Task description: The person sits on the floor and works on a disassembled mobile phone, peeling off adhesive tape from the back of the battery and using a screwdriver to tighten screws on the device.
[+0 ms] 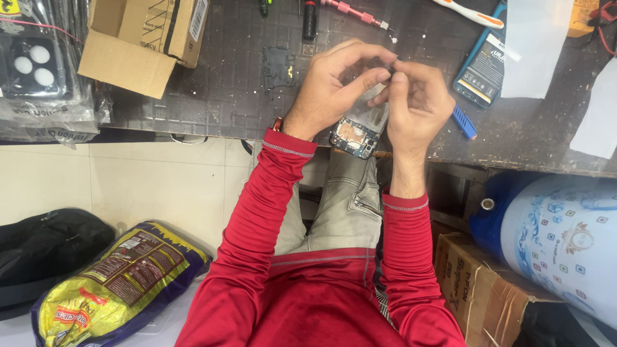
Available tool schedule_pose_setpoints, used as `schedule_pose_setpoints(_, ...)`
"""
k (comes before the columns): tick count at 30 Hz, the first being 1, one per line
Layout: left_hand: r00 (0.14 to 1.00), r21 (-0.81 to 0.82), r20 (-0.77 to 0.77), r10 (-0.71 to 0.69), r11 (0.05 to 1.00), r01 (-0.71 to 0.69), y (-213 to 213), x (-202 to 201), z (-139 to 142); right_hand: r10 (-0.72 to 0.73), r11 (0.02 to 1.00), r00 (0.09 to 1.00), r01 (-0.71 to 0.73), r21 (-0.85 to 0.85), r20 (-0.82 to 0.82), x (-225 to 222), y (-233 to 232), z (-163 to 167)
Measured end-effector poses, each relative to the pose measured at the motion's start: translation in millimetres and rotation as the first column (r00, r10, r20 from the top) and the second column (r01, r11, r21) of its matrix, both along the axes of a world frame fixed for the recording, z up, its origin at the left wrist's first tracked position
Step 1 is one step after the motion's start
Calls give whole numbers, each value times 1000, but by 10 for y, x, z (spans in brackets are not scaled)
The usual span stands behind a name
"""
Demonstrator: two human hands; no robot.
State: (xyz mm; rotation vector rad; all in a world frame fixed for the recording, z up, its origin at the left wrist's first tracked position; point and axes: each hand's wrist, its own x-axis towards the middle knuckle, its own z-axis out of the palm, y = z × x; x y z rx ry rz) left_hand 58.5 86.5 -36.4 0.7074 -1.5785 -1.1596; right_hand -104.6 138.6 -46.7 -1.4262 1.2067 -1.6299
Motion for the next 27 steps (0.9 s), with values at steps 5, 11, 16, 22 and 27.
schedule_pose_setpoints(5, 977, 213, -204, -62, 971, 106, 30, -34, -80, -24, 999, 993, 20, -38, -118, 54, 29, 76)
schedule_pose_setpoints(11, 952, 260, -300, -51, 956, 133, 28, -43, -182, -158, 980, 902, 94, -175, -402, 137, 66, 178)
schedule_pose_setpoints(16, 922, 284, -380, -76, 939, 194, 30, -62, -210, -144, 988, 919, 113, -106, -367, 128, 99, 185)
schedule_pose_setpoints(22, 916, 314, -389, -102, 920, 236, 36, -48, -206, -118, 990, 908, 74, -123, -402, 87, 82, 156)
schedule_pose_setpoints(27, 934, 293, -342, -104, 932, 211, 66, -32, -214, -73, 994, 934, 39, -102, -350, 99, 104, 146)
